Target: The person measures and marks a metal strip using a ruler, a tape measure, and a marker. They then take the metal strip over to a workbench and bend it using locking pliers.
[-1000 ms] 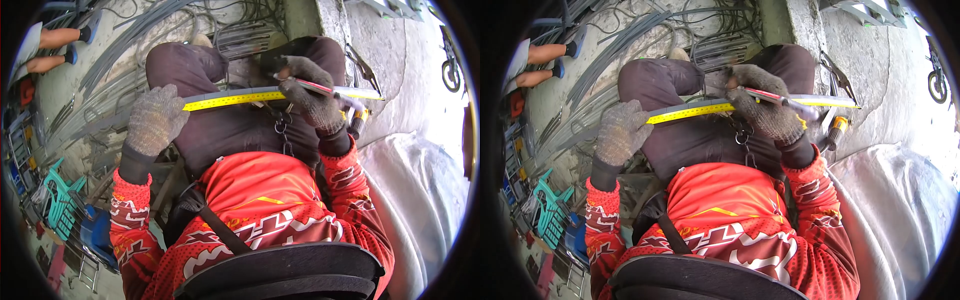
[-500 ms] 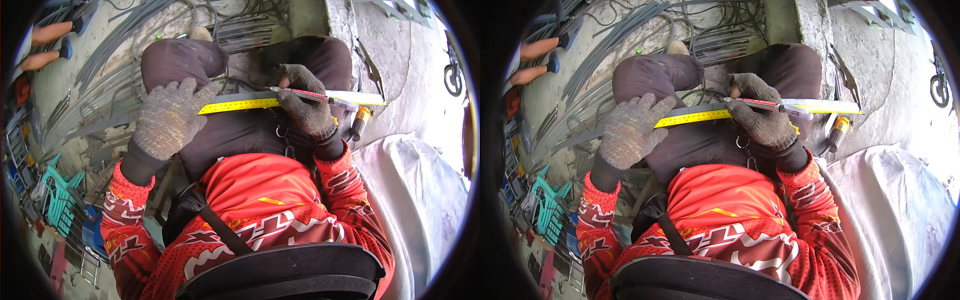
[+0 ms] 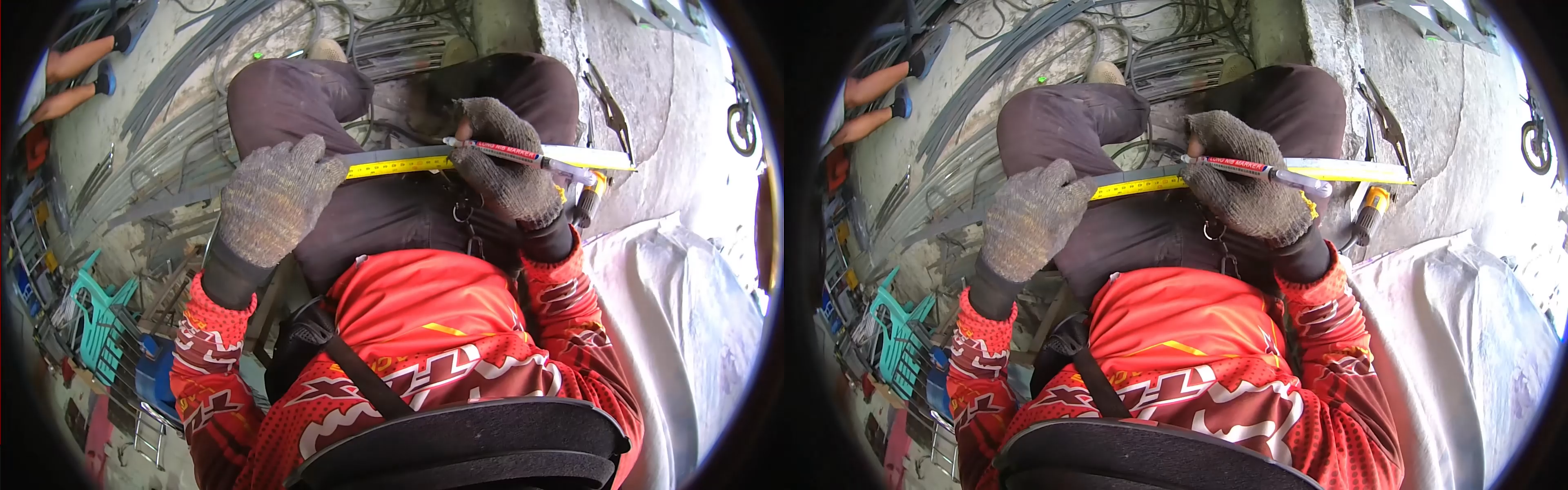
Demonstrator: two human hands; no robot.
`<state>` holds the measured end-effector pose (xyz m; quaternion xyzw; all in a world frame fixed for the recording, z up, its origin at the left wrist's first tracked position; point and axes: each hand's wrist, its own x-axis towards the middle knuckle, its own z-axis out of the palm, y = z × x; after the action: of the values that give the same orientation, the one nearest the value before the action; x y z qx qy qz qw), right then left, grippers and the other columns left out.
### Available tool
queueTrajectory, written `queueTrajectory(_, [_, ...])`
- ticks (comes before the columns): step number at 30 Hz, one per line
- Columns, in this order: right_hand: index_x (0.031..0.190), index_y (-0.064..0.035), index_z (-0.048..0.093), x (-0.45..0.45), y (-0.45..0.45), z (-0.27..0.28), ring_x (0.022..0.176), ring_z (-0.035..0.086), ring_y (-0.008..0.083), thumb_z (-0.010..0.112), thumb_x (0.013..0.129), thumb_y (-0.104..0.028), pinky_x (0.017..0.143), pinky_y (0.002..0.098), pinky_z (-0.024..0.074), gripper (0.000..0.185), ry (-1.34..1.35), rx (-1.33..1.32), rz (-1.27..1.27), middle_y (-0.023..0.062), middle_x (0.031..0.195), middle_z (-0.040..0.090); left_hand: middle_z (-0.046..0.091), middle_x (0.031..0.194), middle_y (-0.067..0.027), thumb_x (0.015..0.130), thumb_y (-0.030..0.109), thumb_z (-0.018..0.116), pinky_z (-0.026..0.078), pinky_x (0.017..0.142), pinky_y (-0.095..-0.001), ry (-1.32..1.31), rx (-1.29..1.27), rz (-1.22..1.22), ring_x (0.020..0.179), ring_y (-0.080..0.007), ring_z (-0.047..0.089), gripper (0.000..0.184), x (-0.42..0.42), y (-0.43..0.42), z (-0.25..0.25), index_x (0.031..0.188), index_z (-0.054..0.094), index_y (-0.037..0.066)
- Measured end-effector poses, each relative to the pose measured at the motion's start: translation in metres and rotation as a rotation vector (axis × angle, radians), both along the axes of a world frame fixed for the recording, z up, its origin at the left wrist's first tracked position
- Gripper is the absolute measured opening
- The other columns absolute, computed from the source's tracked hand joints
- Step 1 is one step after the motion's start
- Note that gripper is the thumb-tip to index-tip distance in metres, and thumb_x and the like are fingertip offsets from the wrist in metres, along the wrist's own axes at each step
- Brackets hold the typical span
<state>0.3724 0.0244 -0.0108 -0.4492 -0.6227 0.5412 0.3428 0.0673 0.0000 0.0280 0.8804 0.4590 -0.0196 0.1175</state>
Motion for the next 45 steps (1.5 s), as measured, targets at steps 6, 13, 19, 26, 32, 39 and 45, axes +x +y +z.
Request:
queueTrajectory(6, [0.114, 0.0016, 0.063, -0.003, 0.000, -0.009, 0.076, 0.060, 0.0146, 0.077, 0.086, -0.012, 0.070, 0.0323, 0.0516, 0.034, 0.036, -0.042, 0.036, 0.0083, 0.090, 0.065, 0.056, 0.092, -0.0069, 0.090, 0.020, 0.071, 0.053, 0.074, -0.0447, -0.011, -0.006, 0.022, 0.085, -0.0282, 0.064, 0.014, -0.001, -0.001, 0.000, 0.102, 0.072, 0.014])
queueTrajectory(13, [0.092, -0.0020, 0.061, -0.003, 0.000, -0.003, 0.065, 0.061, 0.0283, 0.078, 0.083, -0.014, 0.062, 0.0376, 0.0486, 0.023, -0.077, 0.155, 0.015, 0.0121, 0.076, 0.059, 0.058, 0.094, -0.0086, 0.092, 0.018, 0.069, 0.053, 0.074, -0.0453, 0.019, -0.016, 0.030, 0.086, -0.0292, 0.065, 0.010, 0.001, 0.000, -0.002, 0.099, 0.070, 0.011])
queueTrajectory(19, [0.090, -0.0013, 0.061, 0.000, 0.007, 0.002, 0.080, 0.070, 0.0333, 0.079, 0.079, -0.012, 0.070, 0.0395, 0.0550, 0.024, -0.198, 0.055, 0.108, 0.0167, 0.091, 0.070, 0.058, 0.093, -0.0088, 0.092, 0.018, 0.069, 0.053, 0.074, -0.0458, 0.029, -0.006, 0.019, 0.086, -0.0297, 0.065, 0.009, 0.002, 0.000, 0.001, 0.096, 0.069, 0.010])
queueTrajectory(26, [0.091, -0.0042, 0.062, 0.000, -0.005, -0.020, 0.081, 0.068, 0.0355, 0.081, 0.079, -0.015, 0.069, 0.0438, 0.0530, 0.025, -0.276, 0.220, 0.046, 0.0133, 0.090, 0.068, 0.058, 0.093, -0.0084, 0.092, 0.019, 0.069, 0.052, 0.074, -0.0456, 0.027, -0.024, 0.046, 0.085, -0.0299, 0.065, 0.010, 0.000, -0.001, 0.002, 0.095, 0.069, 0.010])
queueTrajectory(32, [0.083, -0.0028, 0.062, 0.001, 0.002, -0.026, 0.067, 0.062, 0.0368, 0.084, 0.081, -0.018, 0.060, 0.0451, 0.0467, 0.026, -0.346, 0.722, 0.161, 0.0118, 0.077, 0.061, 0.058, 0.092, -0.0084, 0.092, 0.020, 0.069, 0.053, 0.072, -0.0452, 0.023, 0.032, 0.088, 0.085, -0.0294, 0.065, 0.009, 0.003, -0.003, 0.006, 0.093, 0.068, 0.011])
queueTrajectory(39, [0.082, -0.0019, 0.061, -0.005, 0.004, -0.008, 0.070, 0.061, 0.0423, 0.081, 0.083, -0.020, 0.058, 0.0475, 0.0451, 0.027, -0.324, 0.330, 0.123, 0.0168, 0.076, 0.058, 0.058, 0.095, -0.0072, 0.091, 0.020, 0.070, 0.053, 0.072, -0.0448, 0.033, 0.031, 0.010, 0.085, -0.0286, 0.064, 0.010, 0.000, -0.001, 0.003, 0.095, 0.068, 0.011])
queueTrajectory(45, [0.083, -0.0021, 0.061, -0.006, 0.002, -0.008, 0.069, 0.061, 0.0428, 0.081, 0.083, -0.021, 0.058, 0.0479, 0.0455, 0.027, -0.321, 0.372, 0.151, 0.0169, 0.076, 0.058, 0.058, 0.094, -0.0070, 0.091, 0.020, 0.069, 0.053, 0.072, -0.0452, 0.029, 0.040, 0.019, 0.084, -0.0286, 0.064, 0.009, 0.000, -0.003, 0.006, 0.095, 0.069, 0.011])
